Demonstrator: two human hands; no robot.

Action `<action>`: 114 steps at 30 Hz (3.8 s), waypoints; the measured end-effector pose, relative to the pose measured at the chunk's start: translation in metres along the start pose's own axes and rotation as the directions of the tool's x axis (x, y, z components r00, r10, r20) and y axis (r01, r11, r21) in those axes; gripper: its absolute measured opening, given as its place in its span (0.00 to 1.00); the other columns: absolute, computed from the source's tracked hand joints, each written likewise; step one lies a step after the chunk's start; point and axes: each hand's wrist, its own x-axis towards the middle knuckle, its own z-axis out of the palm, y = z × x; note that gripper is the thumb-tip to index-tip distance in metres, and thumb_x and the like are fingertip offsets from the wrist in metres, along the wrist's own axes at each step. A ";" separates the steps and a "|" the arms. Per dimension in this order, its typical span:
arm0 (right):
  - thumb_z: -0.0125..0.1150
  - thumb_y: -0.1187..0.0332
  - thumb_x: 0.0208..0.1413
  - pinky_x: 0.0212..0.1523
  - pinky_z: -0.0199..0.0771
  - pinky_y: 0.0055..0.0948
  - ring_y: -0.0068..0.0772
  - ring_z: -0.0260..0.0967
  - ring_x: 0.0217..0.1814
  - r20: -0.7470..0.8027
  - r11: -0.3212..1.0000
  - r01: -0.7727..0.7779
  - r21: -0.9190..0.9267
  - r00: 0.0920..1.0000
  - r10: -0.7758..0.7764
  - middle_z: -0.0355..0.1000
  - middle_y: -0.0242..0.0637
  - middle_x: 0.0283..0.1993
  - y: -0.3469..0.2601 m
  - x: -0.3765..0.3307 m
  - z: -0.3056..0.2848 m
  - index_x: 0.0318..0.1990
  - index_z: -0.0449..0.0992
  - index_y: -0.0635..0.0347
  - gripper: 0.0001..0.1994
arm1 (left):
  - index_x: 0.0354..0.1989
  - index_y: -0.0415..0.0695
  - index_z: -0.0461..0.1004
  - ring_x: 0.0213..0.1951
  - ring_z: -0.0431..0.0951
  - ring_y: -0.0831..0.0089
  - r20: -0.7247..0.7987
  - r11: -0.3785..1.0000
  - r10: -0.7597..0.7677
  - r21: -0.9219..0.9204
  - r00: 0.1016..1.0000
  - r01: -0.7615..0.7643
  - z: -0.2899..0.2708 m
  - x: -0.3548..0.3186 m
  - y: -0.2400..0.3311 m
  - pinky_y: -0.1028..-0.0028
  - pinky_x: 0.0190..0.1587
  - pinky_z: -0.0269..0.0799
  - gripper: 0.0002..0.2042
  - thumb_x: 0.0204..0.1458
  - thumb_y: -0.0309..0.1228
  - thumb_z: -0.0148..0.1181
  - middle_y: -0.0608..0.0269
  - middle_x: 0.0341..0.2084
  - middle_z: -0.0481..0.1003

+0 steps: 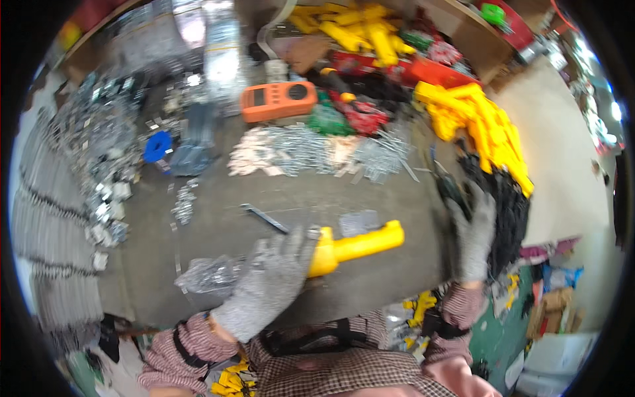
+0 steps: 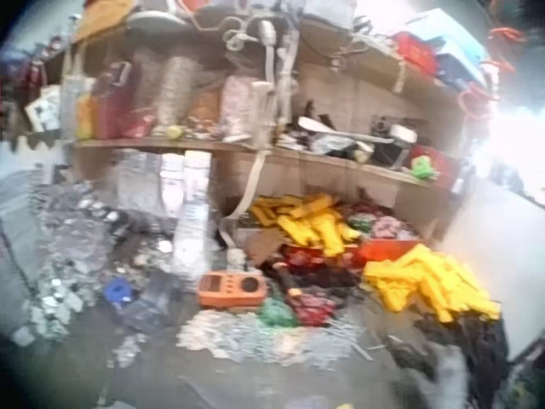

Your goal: Assembling and testing a yellow electric hand tool, involving soldering wires and using a power screwdriver.

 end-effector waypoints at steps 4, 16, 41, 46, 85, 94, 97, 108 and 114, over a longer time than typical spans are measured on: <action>0.69 0.60 0.56 0.57 0.72 0.43 0.58 0.70 0.56 0.137 0.960 0.092 -0.263 0.989 -0.058 0.74 0.55 0.52 0.114 -0.012 0.006 0.58 0.75 0.61 0.25 | 0.69 0.39 0.62 0.46 0.76 0.61 -0.236 0.991 0.022 -0.126 0.971 -0.053 0.004 0.005 0.004 0.64 0.47 0.73 0.43 0.51 0.59 0.58 0.50 0.59 0.70; 0.68 0.58 0.60 0.70 0.62 0.51 0.31 0.72 0.57 0.227 -0.705 -0.119 0.699 0.972 0.061 0.70 0.36 0.61 -0.041 -0.016 0.044 0.66 0.65 0.54 0.30 | 0.69 0.36 0.59 0.52 0.74 0.48 -0.039 0.933 -0.022 -0.359 0.999 0.006 -0.010 0.010 0.002 0.56 0.53 0.70 0.43 0.51 0.50 0.67 0.45 0.59 0.67; 0.59 0.60 0.66 0.55 0.77 0.38 0.23 0.74 0.41 0.453 -0.784 -0.149 0.603 0.872 0.183 0.73 0.36 0.49 -0.052 -0.026 0.068 0.63 0.66 0.55 0.22 | 0.70 0.40 0.59 0.58 0.71 0.45 -0.029 0.948 -0.044 -0.318 0.999 0.032 -0.027 0.000 -0.010 0.52 0.58 0.67 0.46 0.46 0.52 0.71 0.41 0.61 0.66; 0.58 0.59 0.67 0.57 0.77 0.39 0.23 0.74 0.44 0.422 -0.787 -0.156 0.596 0.896 0.142 0.70 0.36 0.50 -0.049 -0.031 0.073 0.67 0.62 0.57 0.25 | 0.43 0.43 0.78 0.42 0.76 0.58 -0.345 0.803 -0.569 -0.428 0.746 0.415 -0.007 -0.018 -0.111 0.57 0.46 0.69 0.11 0.54 0.31 0.67 0.56 0.39 0.73; 0.63 0.57 0.64 0.64 0.67 0.48 0.26 0.72 0.43 0.427 -0.856 -0.196 0.478 0.904 0.031 0.71 0.30 0.42 -0.058 -0.039 0.073 0.51 0.70 0.54 0.15 | 0.49 0.44 0.76 0.45 0.78 0.52 -0.275 0.840 -0.248 -0.538 0.929 0.065 0.009 -0.021 -0.020 0.56 0.49 0.74 0.15 0.52 0.27 0.63 0.56 0.45 0.77; 0.64 0.60 0.64 0.61 0.70 0.42 0.27 0.72 0.39 0.414 -0.882 -0.112 0.457 0.905 0.100 0.71 0.33 0.41 -0.052 -0.037 0.080 0.52 0.70 0.56 0.15 | 0.44 0.45 0.76 0.42 0.80 0.52 -0.287 0.750 -0.313 -0.660 0.905 0.050 0.008 -0.016 -0.022 0.58 0.43 0.77 0.12 0.50 0.26 0.64 0.57 0.43 0.78; 0.64 0.60 0.63 0.61 0.68 0.44 0.27 0.71 0.40 0.409 -0.872 -0.155 0.464 0.911 0.055 0.70 0.30 0.41 -0.059 -0.035 0.074 0.51 0.70 0.53 0.15 | 0.43 0.45 0.75 0.40 0.81 0.53 -0.250 0.728 -0.332 -0.682 0.910 0.078 0.006 -0.019 -0.024 0.59 0.41 0.77 0.12 0.50 0.25 0.65 0.57 0.42 0.79; 0.60 0.53 0.67 0.59 0.70 0.43 0.28 0.72 0.47 0.306 -0.821 -0.268 0.504 0.944 -0.121 0.68 0.28 0.44 -0.058 -0.035 0.073 0.52 0.68 0.49 0.16 | 0.47 0.45 0.76 0.50 0.79 0.55 -0.222 0.736 -0.340 -0.668 0.914 0.112 -0.005 -0.027 -0.016 0.58 0.52 0.74 0.15 0.50 0.26 0.64 0.57 0.48 0.77; 0.64 0.60 0.64 0.56 0.72 0.37 0.27 0.70 0.46 0.124 -0.844 -0.015 0.536 0.990 0.061 0.69 0.33 0.47 -0.027 -0.030 0.069 0.58 0.67 0.54 0.20 | 0.43 0.46 0.80 0.46 0.77 0.52 -0.361 0.753 -0.604 -0.550 0.711 0.360 0.020 -0.048 -0.131 0.58 0.50 0.73 0.08 0.55 0.30 0.63 0.55 0.41 0.77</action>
